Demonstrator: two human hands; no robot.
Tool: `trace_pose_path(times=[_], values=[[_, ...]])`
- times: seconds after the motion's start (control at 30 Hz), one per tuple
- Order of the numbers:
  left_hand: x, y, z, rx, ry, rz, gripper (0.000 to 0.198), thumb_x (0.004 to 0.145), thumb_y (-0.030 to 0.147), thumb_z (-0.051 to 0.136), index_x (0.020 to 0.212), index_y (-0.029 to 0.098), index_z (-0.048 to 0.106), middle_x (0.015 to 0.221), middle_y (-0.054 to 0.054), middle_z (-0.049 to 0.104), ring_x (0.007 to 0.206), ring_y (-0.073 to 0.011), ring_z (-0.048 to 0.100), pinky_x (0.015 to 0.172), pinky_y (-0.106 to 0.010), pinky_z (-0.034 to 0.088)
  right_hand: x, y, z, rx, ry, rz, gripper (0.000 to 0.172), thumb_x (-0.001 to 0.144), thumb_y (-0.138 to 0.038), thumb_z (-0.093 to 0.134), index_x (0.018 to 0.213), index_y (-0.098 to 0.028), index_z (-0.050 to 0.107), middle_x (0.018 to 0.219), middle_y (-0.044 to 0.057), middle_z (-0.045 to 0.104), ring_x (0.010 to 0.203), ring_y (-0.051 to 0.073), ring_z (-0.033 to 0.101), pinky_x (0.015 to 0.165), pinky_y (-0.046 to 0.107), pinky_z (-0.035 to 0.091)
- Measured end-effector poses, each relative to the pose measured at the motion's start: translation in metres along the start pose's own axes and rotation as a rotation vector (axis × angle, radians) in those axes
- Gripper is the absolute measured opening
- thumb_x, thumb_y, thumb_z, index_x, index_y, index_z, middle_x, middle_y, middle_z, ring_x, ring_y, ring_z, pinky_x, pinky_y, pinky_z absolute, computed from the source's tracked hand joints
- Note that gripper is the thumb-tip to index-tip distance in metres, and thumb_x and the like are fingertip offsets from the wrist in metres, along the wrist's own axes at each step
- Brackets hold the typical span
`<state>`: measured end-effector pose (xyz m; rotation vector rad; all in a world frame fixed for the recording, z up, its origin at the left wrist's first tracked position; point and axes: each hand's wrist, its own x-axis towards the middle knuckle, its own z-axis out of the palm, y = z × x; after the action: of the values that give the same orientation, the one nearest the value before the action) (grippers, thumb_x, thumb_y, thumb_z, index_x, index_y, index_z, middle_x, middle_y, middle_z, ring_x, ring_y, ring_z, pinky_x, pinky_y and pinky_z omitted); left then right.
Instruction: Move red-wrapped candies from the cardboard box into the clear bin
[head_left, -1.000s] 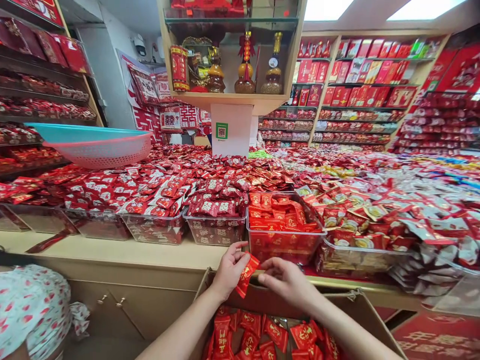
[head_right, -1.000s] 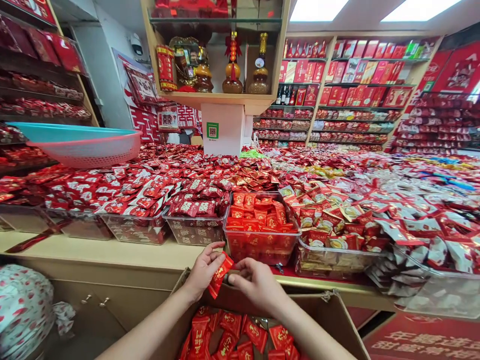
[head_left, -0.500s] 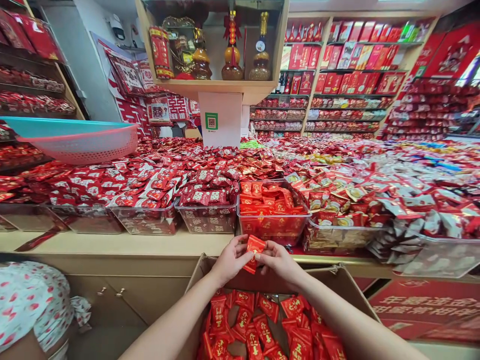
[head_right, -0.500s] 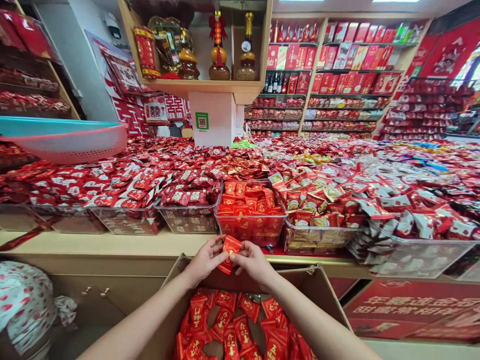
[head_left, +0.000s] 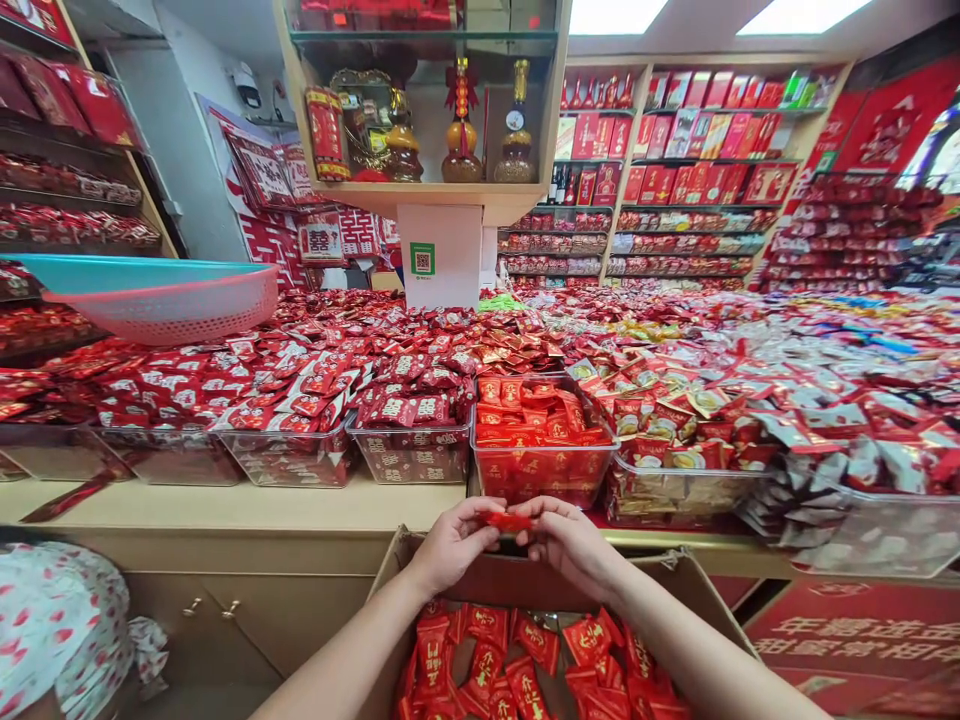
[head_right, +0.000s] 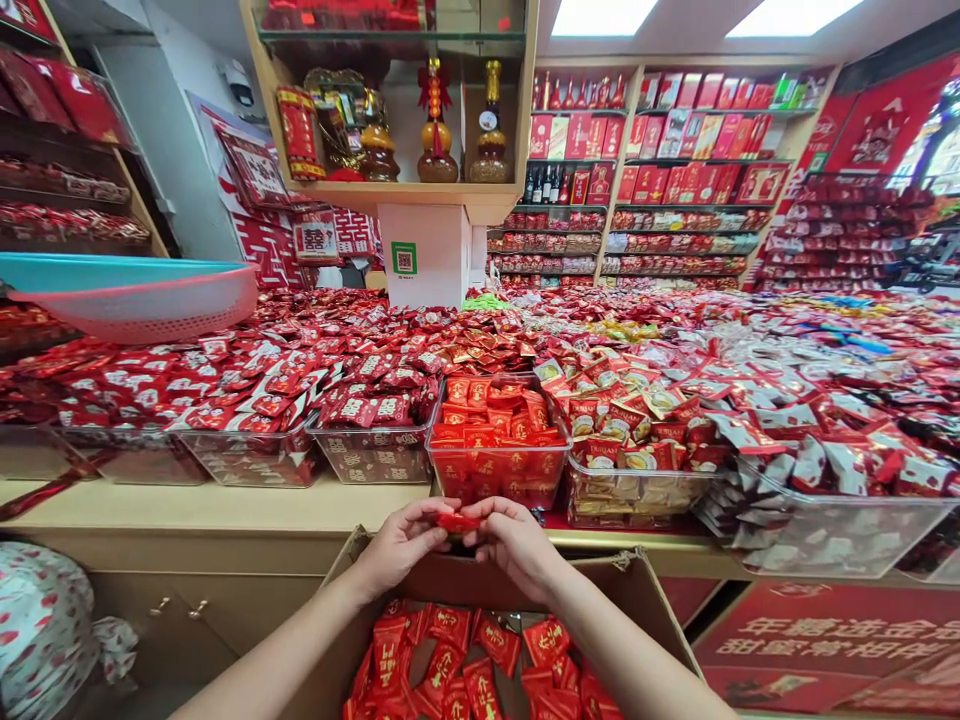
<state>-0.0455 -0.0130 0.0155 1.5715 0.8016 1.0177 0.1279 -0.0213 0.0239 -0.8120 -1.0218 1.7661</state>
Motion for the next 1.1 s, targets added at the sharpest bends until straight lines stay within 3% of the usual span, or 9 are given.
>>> trace_pose_path(times=[0.07, 0.17, 0.27, 0.33, 0.47, 0.6, 0.7, 0.8, 1.1], values=[[-0.001, 0.004, 0.001, 0.135, -0.003, 0.088, 0.015, 0.071, 0.023, 0.055, 0.085, 0.019, 0.06, 0.109, -0.007, 0.052, 0.102, -0.0198, 0.047, 0.087, -0.034, 0.038, 0.002, 0.003, -0.002, 0.088, 0.025, 0.076, 0.017, 0.065, -0.027, 0.06, 0.074, -0.015, 0.054, 0.069, 0.0, 0.057, 0.059, 0.009, 0.053, 0.052, 0.021, 0.04], [-0.004, 0.009, 0.003, 0.335, -0.075, 0.157, 0.017, 0.071, 0.016, 0.052, 0.084, 0.021, 0.062, 0.113, -0.007, 0.049, 0.109, -0.0187, 0.042, 0.094, -0.032, 0.03, 0.003, 0.009, -0.004, 0.066, 0.008, 0.13, 0.024, 0.059, -0.028, 0.067, 0.07, -0.015, 0.051, 0.064, -0.001, 0.056, 0.057, 0.008, 0.051, 0.055, 0.022, 0.04], [-0.007, 0.008, 0.0, 0.411, -0.084, 0.16, 0.032, 0.069, 0.008, 0.046, 0.096, 0.023, 0.056, 0.118, -0.006, 0.045, 0.106, -0.0171, 0.043, 0.088, -0.03, 0.035, -0.003, 0.0, -0.003, -0.116, -0.031, 0.119, 0.029, 0.051, -0.023, 0.072, 0.064, -0.014, 0.048, 0.055, -0.004, 0.052, 0.05, 0.005, 0.046, 0.05, 0.018, 0.034], [-0.006, 0.003, -0.004, 0.393, -0.022, 0.102, 0.034, 0.068, 0.007, 0.043, 0.098, 0.021, 0.052, 0.108, -0.005, 0.052, 0.09, -0.0149, 0.052, 0.075, -0.026, 0.042, -0.01, -0.02, 0.0, -0.288, -0.068, 0.075, 0.028, 0.051, -0.023, 0.071, 0.063, -0.014, 0.048, 0.054, -0.005, 0.049, 0.048, 0.004, 0.042, 0.047, 0.017, 0.03], [0.003, -0.013, -0.013, 0.318, 0.068, -0.04, 0.015, 0.072, 0.017, 0.043, 0.083, 0.017, 0.053, 0.07, 0.0, 0.058, 0.062, -0.0122, 0.055, 0.059, -0.023, 0.043, -0.012, -0.088, 0.011, -0.536, -0.023, -0.209, 0.021, 0.061, -0.028, 0.064, 0.067, -0.016, 0.048, 0.058, -0.004, 0.048, 0.049, 0.006, 0.041, 0.045, 0.018, 0.03], [0.007, -0.02, -0.014, 0.24, 0.101, -0.082, 0.014, 0.072, 0.024, 0.045, 0.08, 0.017, 0.054, 0.061, 0.002, 0.055, 0.056, -0.012, 0.055, 0.055, -0.023, 0.041, 0.035, -0.14, 0.016, -0.945, 0.348, -0.588, 0.015, 0.065, -0.025, 0.057, 0.072, -0.017, 0.047, 0.066, 0.0, 0.053, 0.06, 0.011, 0.05, 0.054, 0.022, 0.038], [0.006, -0.018, -0.013, 0.211, 0.105, -0.088, 0.012, 0.071, 0.024, 0.046, 0.077, 0.017, 0.054, 0.058, 0.002, 0.054, 0.055, -0.0117, 0.055, 0.054, -0.022, 0.041, 0.08, -0.146, 0.014, -1.383, 0.502, -0.484, 0.01, 0.065, -0.02, 0.056, 0.072, -0.017, 0.051, 0.073, 0.002, 0.057, 0.067, 0.013, 0.052, 0.06, 0.023, 0.038], [0.006, -0.018, -0.013, 0.187, 0.115, -0.101, 0.012, 0.07, 0.023, 0.047, 0.076, 0.017, 0.054, 0.058, 0.003, 0.053, 0.054, -0.0113, 0.055, 0.053, -0.022, 0.04, 0.106, -0.135, 0.013, -1.504, 0.462, -0.347, 0.01, 0.061, -0.019, 0.059, 0.069, -0.016, 0.056, 0.073, 0.003, 0.061, 0.068, 0.014, 0.054, 0.059, 0.022, 0.038], [0.007, -0.021, -0.013, 0.188, 0.132, -0.126, 0.011, 0.069, 0.022, 0.047, 0.075, 0.016, 0.054, 0.057, 0.003, 0.052, 0.052, -0.0111, 0.054, 0.052, -0.022, 0.04, 0.109, -0.119, 0.005, -1.635, 0.415, -0.104, 0.011, 0.061, -0.026, 0.058, 0.063, -0.016, 0.06, 0.064, 0.004, 0.063, 0.061, 0.015, 0.058, 0.049, 0.021, 0.038]])
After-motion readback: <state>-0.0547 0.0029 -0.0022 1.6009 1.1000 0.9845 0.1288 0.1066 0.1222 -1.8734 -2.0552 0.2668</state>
